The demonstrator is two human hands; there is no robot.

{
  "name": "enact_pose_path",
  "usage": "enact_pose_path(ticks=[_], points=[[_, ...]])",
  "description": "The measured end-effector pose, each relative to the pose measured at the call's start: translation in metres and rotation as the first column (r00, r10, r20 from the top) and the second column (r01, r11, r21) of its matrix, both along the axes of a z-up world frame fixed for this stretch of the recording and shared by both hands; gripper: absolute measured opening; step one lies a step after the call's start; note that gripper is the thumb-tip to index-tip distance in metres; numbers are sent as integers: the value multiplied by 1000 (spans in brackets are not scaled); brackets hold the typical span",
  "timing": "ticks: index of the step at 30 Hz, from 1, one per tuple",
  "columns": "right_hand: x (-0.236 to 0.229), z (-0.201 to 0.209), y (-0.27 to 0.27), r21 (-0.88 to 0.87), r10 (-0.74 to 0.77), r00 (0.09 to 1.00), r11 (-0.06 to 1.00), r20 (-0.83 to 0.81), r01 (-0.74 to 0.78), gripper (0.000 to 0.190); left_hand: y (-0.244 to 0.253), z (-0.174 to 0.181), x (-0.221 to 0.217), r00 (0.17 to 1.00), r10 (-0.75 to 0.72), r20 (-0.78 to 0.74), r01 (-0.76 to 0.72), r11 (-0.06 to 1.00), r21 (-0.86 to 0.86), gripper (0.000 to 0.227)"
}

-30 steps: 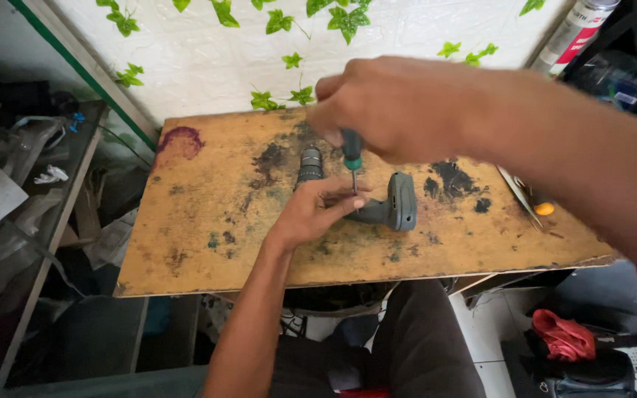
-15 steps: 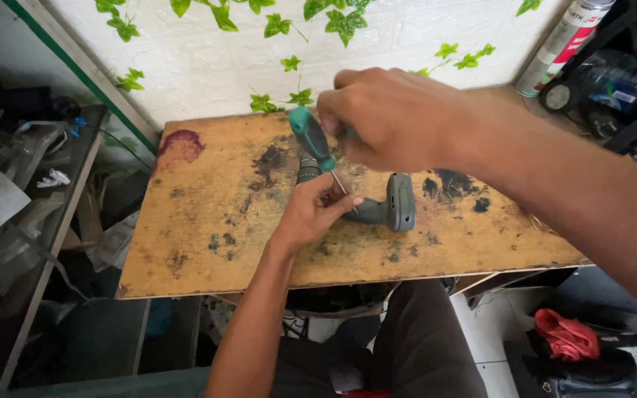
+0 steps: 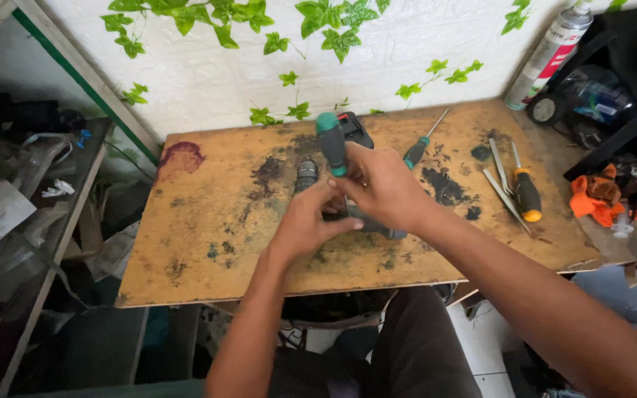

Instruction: The person uses a screwdriver to remove screws from the casing of a cordless drill placed on a workbench. They systematically unscrew fasteners from the handle and body, then separate the casing halves to expose the internal components.

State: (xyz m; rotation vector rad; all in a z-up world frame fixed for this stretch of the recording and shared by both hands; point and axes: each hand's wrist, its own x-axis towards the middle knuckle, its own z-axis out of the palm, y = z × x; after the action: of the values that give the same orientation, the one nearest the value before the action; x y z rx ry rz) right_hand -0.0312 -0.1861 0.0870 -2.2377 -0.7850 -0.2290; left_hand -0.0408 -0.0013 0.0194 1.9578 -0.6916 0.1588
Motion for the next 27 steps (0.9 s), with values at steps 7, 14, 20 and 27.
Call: enact_pose_path(ticks=[7,14,20,27], points=[[-8,20,-13,76,19,999,997,-40,-15,9,7,-34,22,977,-50,206,-33,924,382,14],[-11,27,-25,193,10,999,981,-38,-2,12,0,-27,13,950,-39,308,-126,858,498,9],[-8,15,-65,444,-139,986,881,-91,165,26,-9,-38,18,916,-30,400,-240,758,607,9],[-20,-43,-162,563,-395,907,721,-146,404,41,-75,1,31,920,50,388,-229,873,430,15]])
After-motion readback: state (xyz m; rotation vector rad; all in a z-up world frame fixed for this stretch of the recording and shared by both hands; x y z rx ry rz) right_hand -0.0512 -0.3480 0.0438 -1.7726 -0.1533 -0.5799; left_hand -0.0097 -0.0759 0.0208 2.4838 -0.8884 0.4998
